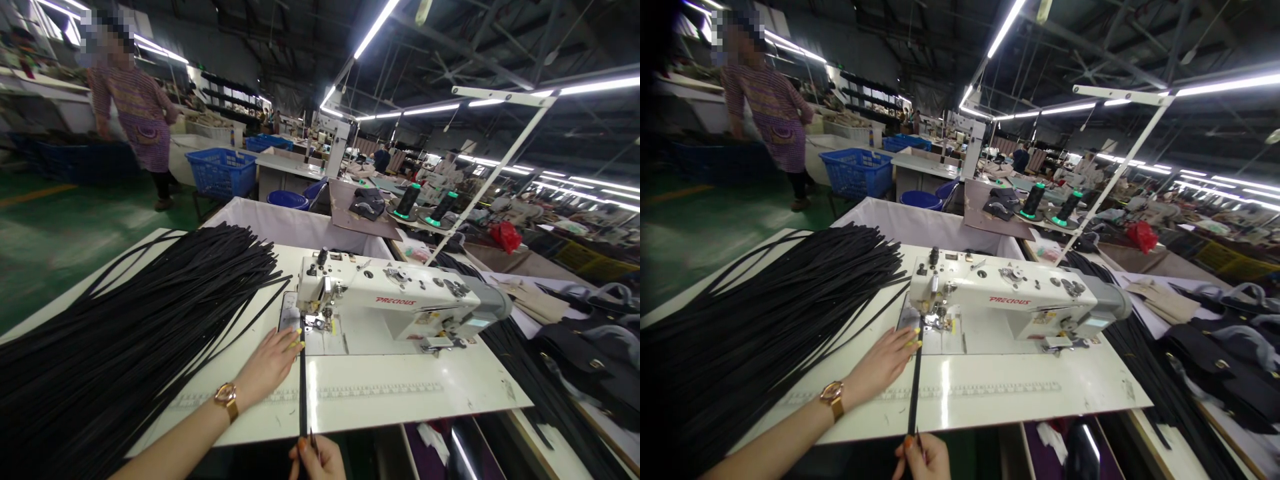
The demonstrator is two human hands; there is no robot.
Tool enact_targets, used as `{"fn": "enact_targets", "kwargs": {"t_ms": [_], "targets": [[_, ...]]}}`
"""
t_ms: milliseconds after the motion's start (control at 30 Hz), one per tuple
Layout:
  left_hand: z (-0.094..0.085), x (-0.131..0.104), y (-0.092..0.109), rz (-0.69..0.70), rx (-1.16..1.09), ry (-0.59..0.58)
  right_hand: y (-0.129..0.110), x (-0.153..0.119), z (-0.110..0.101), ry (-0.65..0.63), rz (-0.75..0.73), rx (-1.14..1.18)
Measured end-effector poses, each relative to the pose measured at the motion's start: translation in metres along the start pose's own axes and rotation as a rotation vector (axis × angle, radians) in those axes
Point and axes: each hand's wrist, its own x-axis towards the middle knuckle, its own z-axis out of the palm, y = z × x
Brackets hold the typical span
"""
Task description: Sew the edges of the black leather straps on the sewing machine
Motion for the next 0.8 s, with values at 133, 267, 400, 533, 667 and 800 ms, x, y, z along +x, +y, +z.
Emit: {"fn": "enact_targets", "kwargs": {"t_ms": [133, 267, 400, 533, 667, 800], "targets": [[-0.001, 0.000, 0.000, 0.007, -0.002, -0.002, -0.006, -0.001, -0.002, -0.004, -0.039, -0.037], [-0.002, -0.001, 0.000, 0.020, 0.002, 0.010, -0.015, -0.003, 0.000, -0.002, -0.054, -0.039], [-0.001, -0.001, -0.001, 0.025, 0.008, 0.010, -0.031, -0.006, 0.002, 0.003, -0.008, -0.014], [0.001, -0.001, -0.002, 0.030, 0.004, 0.023, -0.047, -0.010, 0.004, 0.014, 0.024, 0.010], [0.000, -0.001, -0.002, 0.026, -0.006, 0.018, -0.052, -0.011, 0.004, 0.014, 0.009, 0.030], [-0.001, 0.000, -0.001, 0.023, 0.001, -0.007, -0.049, -0.010, 0.005, 0.005, -0.006, 0.051]]}}
